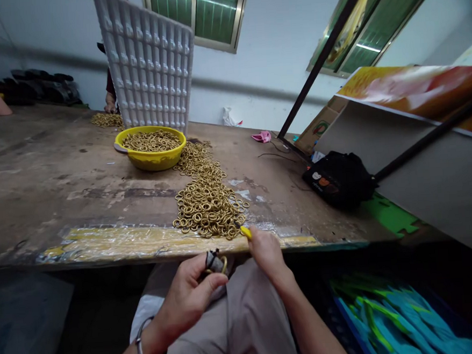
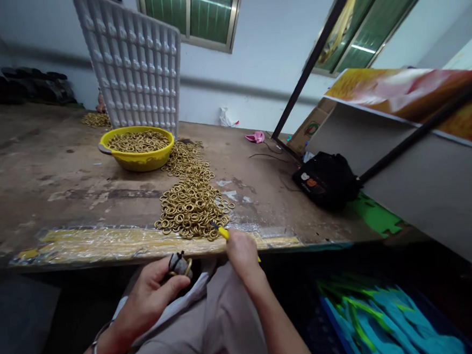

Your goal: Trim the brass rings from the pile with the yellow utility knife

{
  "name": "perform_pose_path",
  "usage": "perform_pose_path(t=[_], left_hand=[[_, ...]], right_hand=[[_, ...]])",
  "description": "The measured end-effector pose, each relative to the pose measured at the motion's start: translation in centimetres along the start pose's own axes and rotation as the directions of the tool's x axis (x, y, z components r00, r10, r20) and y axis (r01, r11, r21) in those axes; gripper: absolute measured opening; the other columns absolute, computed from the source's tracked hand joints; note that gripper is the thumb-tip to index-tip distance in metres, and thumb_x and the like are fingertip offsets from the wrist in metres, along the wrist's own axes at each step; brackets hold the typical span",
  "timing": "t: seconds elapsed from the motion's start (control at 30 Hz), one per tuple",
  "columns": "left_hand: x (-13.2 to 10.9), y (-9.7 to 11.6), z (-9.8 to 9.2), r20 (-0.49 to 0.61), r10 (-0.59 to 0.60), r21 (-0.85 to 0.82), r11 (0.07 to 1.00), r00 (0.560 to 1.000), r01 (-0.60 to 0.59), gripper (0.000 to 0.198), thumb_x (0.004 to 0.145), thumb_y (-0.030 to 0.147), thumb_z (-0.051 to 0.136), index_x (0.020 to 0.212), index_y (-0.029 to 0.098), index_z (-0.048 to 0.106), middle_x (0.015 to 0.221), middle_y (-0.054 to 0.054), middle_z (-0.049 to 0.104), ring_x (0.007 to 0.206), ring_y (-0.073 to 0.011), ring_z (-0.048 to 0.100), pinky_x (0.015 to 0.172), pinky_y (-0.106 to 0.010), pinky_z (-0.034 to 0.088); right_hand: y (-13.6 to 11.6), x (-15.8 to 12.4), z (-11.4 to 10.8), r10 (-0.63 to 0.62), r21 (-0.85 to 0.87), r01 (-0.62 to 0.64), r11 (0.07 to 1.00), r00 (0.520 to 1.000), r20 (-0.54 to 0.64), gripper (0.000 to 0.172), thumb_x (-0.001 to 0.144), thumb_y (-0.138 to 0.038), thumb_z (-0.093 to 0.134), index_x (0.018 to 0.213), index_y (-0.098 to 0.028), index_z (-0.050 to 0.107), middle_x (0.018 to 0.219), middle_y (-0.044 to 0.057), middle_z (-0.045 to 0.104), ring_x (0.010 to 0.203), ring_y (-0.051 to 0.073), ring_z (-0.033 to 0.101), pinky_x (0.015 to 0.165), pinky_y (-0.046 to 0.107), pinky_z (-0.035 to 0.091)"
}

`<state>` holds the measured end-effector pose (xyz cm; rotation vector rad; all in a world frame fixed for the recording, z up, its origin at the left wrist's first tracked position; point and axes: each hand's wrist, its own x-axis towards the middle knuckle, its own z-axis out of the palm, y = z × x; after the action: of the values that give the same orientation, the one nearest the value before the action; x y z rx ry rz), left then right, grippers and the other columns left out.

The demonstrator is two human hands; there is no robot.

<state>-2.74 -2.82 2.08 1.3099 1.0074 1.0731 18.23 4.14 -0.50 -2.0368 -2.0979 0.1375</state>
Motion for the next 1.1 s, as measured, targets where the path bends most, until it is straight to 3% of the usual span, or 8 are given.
perform_pose_path(t=[0.2,0.43,0.57,0.67,0.77,0.83,0.9,1.1], left_hand=[[1.4,-2.6,-0.3,0.011,-0.216,-0.398,0.895,0.976,0.202,0.040,0.080,0.052,0.066,0.070,0.015,0.053,0.054,0.006,0.042,0.042,-0.0035,0.023,0.038,-0.018,0.015],[1.7,-4.0,-1.0,0.026,-0.315,-0.630,0.732,0.949,0.260,0.033,0.074,0.041,0.074,0.075,0.016,0.053,0.065,0.003,0.055,0.041,-0.0014,0.031,0.035,-0.014,0.015],[1.5,-4.7,-1.4,0.128,-0.397,-0.720,0.593,0.909,0.361,0.033,0.074,0.043,0.072,0.076,0.013,0.059,0.072,-0.004,0.062,0.045,-0.0039,0.043,0.035,-0.014,0.019],[2.0,-5.1,-1.1,0.096,-0.427,-0.699,0.614,0.899,0.366,0.037,0.073,0.045,0.075,0.075,0.011,0.061,0.070,-0.003,0.061,0.043,-0.0024,0.042,0.034,-0.013,0.019],[2.8,-4.9,-0.4,0.059,-0.417,-0.680,0.648,0.907,0.342,0.035,0.071,0.041,0.079,0.075,0.013,0.059,0.065,0.000,0.059,0.041,-0.0012,0.039,0.033,-0.012,0.018],[3.2,-4.5,0.0,0.048,-0.365,-0.695,0.657,0.930,0.294,0.031,0.072,0.036,0.079,0.082,0.014,0.060,0.072,-0.001,0.063,0.042,-0.0012,0.040,0.033,-0.011,0.019],[3.3,-4.1,0.2,0.057,-0.292,-0.708,0.663,0.955,0.245,0.028,0.074,0.032,0.077,0.088,0.013,0.063,0.079,-0.004,0.066,0.044,-0.0011,0.041,0.034,-0.011,0.021],[2.3,-2.8,0.0,0.141,-0.242,-0.722,0.638,0.960,0.267,0.026,0.075,0.026,0.078,0.092,0.010,0.068,0.080,-0.005,0.065,0.046,-0.0014,0.043,0.034,-0.011,0.023]], right_hand=[[2.4,6.0,0.7,-0.034,0.110,0.040,0.993,0.998,-0.055,0.018,0.091,-0.024,0.051,0.083,-0.018,0.066,0.082,0.005,0.069,0.075,0.017,0.061,0.065,0.023,0.035],[1.8,11.7,2.5,-0.036,0.243,0.045,0.969,0.998,-0.042,0.008,0.075,-0.018,0.063,0.068,-0.018,0.066,0.073,0.005,0.066,0.071,0.017,0.059,0.062,0.024,0.034],[1.7,12.0,2.2,-0.016,0.390,0.038,0.920,0.998,-0.058,0.020,0.073,-0.018,0.060,0.054,-0.018,0.053,0.058,0.001,0.055,0.059,0.014,0.050,0.056,0.023,0.031],[0.6,9.9,1.4,-0.011,0.527,0.044,0.849,0.998,-0.066,0.026,0.082,-0.031,0.054,0.060,-0.019,0.050,0.058,-0.002,0.050,0.054,0.011,0.044,0.052,0.022,0.032],[-1.6,6.2,0.8,-0.057,0.711,0.023,0.703,0.998,0.023,0.033,0.088,-0.050,0.047,0.075,-0.019,0.051,0.061,-0.004,0.050,0.045,0.008,0.038,0.044,0.020,0.031],[-3.2,3.6,0.5,-0.139,0.946,-0.147,0.289,0.971,0.194,0.035,0.081,-0.053,0.060,0.081,-0.019,0.051,0.065,-0.004,0.052,0.041,0.005,0.033,0.041,0.018,0.028],[-4.5,1.3,0.4,-0.209,0.963,-0.268,0.008,0.942,0.263,0.037,0.075,-0.050,0.071,0.082,-0.019,0.052,0.060,-0.007,0.049,0.040,0.003,0.032,0.040,0.016,0.027],[-5.9,-2.1,1.3,-0.232,0.887,-0.385,-0.254,0.915,0.330,0.038,0.072,-0.044,0.078,0.086,-0.019,0.053,0.057,-0.006,0.054,0.039,0.003,0.029,0.039,0.015,0.028]])
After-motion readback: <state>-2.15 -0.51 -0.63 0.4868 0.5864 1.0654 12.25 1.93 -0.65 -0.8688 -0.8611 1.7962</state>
